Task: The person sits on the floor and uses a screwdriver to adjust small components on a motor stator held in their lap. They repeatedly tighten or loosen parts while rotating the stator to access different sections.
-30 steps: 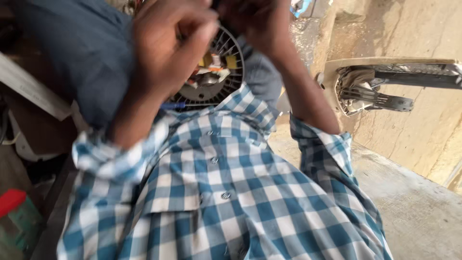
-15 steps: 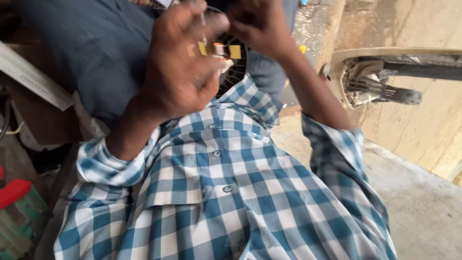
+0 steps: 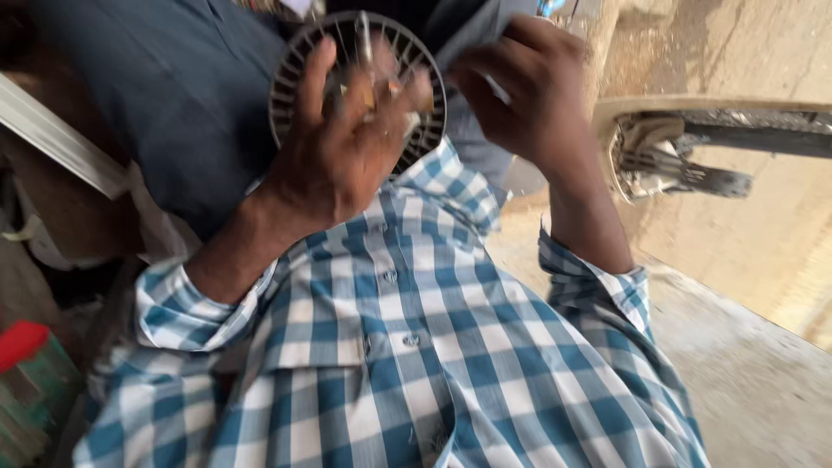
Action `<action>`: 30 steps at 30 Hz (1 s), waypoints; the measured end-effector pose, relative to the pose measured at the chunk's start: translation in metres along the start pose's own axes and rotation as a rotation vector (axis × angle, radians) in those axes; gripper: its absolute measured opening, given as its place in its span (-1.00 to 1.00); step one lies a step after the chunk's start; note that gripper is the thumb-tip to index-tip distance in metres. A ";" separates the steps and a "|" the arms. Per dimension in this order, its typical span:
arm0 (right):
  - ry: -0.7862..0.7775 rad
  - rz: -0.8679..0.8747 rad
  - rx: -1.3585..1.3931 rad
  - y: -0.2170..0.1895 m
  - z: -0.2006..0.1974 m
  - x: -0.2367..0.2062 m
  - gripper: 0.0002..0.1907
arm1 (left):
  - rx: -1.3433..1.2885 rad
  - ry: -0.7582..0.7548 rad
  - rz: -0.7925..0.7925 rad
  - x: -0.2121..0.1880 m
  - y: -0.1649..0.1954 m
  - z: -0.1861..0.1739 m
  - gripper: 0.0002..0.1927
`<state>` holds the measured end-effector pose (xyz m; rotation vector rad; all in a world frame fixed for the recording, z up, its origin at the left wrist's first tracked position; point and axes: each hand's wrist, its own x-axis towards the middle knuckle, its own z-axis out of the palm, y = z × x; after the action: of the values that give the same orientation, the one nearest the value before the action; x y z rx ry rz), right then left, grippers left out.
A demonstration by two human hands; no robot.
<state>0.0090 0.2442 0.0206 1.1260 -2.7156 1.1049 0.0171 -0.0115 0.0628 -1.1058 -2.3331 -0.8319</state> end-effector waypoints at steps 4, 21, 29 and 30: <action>0.159 0.238 0.463 0.059 0.033 0.030 -0.86 | -0.676 0.252 -0.262 -0.038 -0.035 0.042 -0.90; 0.043 0.454 0.579 0.037 0.015 0.037 -0.84 | -0.229 0.116 -0.044 -0.026 -0.018 0.018 -0.91; -0.107 0.004 -0.283 -0.006 0.025 0.020 -0.79 | -0.623 -0.618 -0.402 0.034 -0.071 0.013 -0.87; -0.126 -0.108 -0.270 -0.026 0.017 0.013 -0.84 | -0.621 -0.487 -0.425 0.031 -0.066 0.009 -0.92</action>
<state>0.0195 0.2133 0.0266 1.3161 -2.7468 0.6504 -0.0549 -0.0213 0.0526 -1.1493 -2.8633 -1.6907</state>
